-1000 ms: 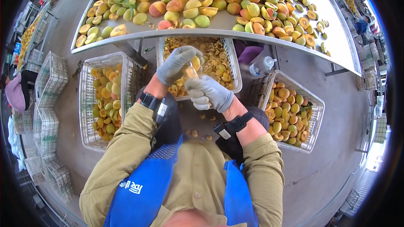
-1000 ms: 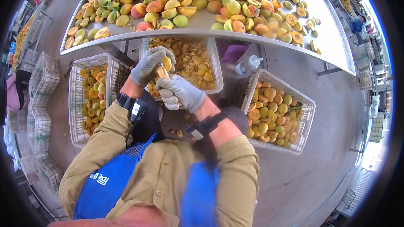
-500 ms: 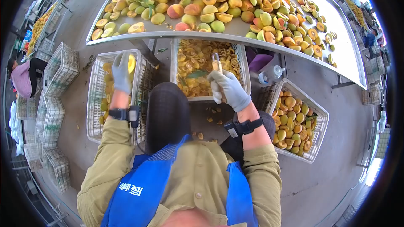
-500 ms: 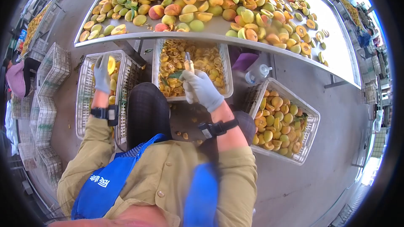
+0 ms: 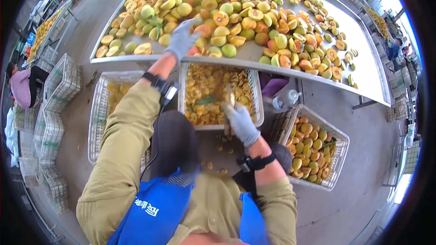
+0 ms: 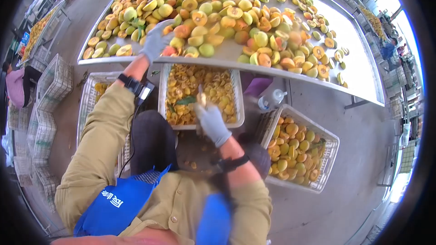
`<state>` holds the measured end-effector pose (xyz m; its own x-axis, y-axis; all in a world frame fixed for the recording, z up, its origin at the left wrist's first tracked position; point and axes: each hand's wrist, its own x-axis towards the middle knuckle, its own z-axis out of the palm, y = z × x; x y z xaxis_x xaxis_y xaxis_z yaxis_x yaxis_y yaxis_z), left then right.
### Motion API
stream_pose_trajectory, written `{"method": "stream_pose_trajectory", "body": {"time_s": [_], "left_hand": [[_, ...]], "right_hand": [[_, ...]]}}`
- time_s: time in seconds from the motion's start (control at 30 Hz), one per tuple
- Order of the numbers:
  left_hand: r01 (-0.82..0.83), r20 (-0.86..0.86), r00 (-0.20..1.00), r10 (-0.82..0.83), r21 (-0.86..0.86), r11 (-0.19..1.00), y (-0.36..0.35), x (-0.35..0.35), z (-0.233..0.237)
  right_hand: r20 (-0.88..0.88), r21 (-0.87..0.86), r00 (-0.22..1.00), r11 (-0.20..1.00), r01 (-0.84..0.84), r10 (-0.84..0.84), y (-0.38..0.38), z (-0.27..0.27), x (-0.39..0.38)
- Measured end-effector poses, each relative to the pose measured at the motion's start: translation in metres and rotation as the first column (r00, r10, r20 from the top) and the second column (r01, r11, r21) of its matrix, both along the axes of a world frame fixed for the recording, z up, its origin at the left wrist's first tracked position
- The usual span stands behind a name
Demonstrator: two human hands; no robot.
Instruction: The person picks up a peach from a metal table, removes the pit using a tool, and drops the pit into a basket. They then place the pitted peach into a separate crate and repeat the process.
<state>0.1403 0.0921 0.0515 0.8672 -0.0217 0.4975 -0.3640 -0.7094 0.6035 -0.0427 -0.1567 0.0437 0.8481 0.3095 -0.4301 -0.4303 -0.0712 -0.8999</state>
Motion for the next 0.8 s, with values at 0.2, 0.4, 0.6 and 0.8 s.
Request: {"method": "stream_pose_trajectory", "body": {"time_s": [0.2, 0.4, 0.6, 0.8], "left_hand": [[0.013, -0.08, 0.996, 0.034, 0.531, 0.847, -0.066, 0.103, -0.008], [-0.009, -0.237, 0.944, 0.231, 0.679, 0.734, -0.061, 0.103, 0.011], [0.213, -0.131, 0.927, -0.353, -0.59, 0.779, -0.023, 0.05, -0.008], [-0.111, -0.054, 0.749, -0.661, -0.993, -0.044, -0.07, -0.107, -0.01]], "right_hand": [[-0.017, 0.073, 0.997, 0.994, -0.079, 0.081, -0.016, 0.016, 0.006], [-0.11, 0.126, 0.991, 0.99, -0.059, 0.073, -0.021, 0.042, 0.004], [0.119, 0.107, 0.988, 0.991, 0.082, -0.094, -0.018, 0.007, -0.002], [0.395, -0.147, 0.917, 0.982, 0.119, -0.052, -0.007, -0.017, -0.001]]}}
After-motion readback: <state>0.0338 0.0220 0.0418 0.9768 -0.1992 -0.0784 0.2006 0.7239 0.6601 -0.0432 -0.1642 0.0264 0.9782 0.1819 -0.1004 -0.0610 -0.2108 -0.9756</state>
